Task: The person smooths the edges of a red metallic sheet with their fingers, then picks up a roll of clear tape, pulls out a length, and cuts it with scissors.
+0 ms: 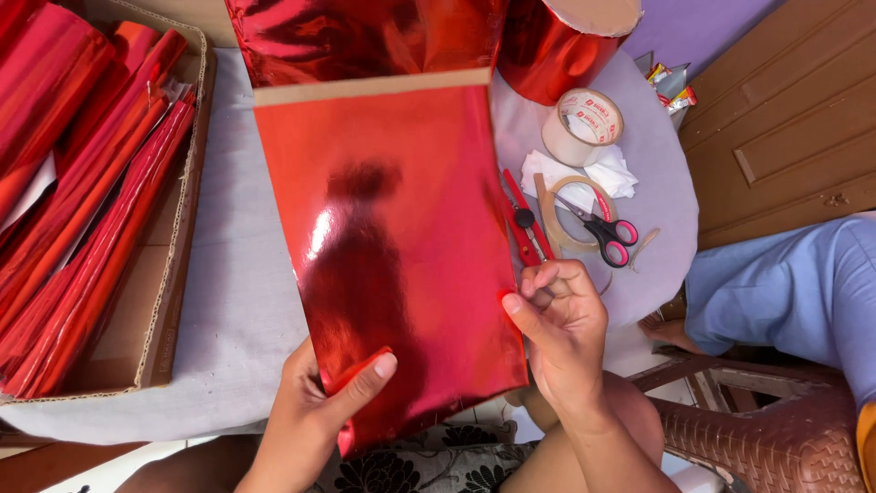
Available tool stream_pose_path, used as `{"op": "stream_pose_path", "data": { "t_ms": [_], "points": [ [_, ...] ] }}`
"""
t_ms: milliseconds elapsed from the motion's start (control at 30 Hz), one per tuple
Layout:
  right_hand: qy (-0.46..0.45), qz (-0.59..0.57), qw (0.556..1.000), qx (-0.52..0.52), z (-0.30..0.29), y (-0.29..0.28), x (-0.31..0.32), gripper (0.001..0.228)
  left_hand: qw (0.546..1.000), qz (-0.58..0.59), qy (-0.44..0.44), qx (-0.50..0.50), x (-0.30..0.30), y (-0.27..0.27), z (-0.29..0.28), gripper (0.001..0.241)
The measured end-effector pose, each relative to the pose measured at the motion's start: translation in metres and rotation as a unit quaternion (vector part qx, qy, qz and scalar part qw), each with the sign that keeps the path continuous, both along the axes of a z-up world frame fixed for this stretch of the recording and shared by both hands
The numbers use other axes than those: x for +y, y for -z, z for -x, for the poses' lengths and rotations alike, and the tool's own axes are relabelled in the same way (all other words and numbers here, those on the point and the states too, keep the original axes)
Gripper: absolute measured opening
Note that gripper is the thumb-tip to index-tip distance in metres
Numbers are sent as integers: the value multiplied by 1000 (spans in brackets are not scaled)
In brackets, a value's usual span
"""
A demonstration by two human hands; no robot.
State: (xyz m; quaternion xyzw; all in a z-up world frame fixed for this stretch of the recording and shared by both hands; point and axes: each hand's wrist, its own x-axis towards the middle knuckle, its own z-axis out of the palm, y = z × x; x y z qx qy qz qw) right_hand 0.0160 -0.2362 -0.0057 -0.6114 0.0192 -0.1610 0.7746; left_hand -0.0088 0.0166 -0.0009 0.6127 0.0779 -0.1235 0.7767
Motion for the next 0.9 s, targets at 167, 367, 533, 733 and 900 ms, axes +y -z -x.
{"op": "stream_pose_path", "data": {
  "t_ms": [167, 367, 533, 733, 900],
  "points": [
    [1, -37, 999, 12, 4, 0, -3, 21, 999, 39, 1, -11, -2, -9, -8, 11],
    [-23, -78, 996, 37, 8, 3, -12, 11, 993, 112, -23, 2, -4, 8, -10, 18],
    [-60, -131, 987, 75, 9, 3, -11, 11, 993, 117, -22, 8, -4, 17, -10, 6],
    [-212, -261, 936, 101, 19, 25, -21, 44, 993, 118, -23, 16, -9, 8, -10, 12],
    [-223, -192, 951, 91, 24, 15, -13, 40, 989, 140, -14, 37, -10, 3, -10, 16]
  ]
}}
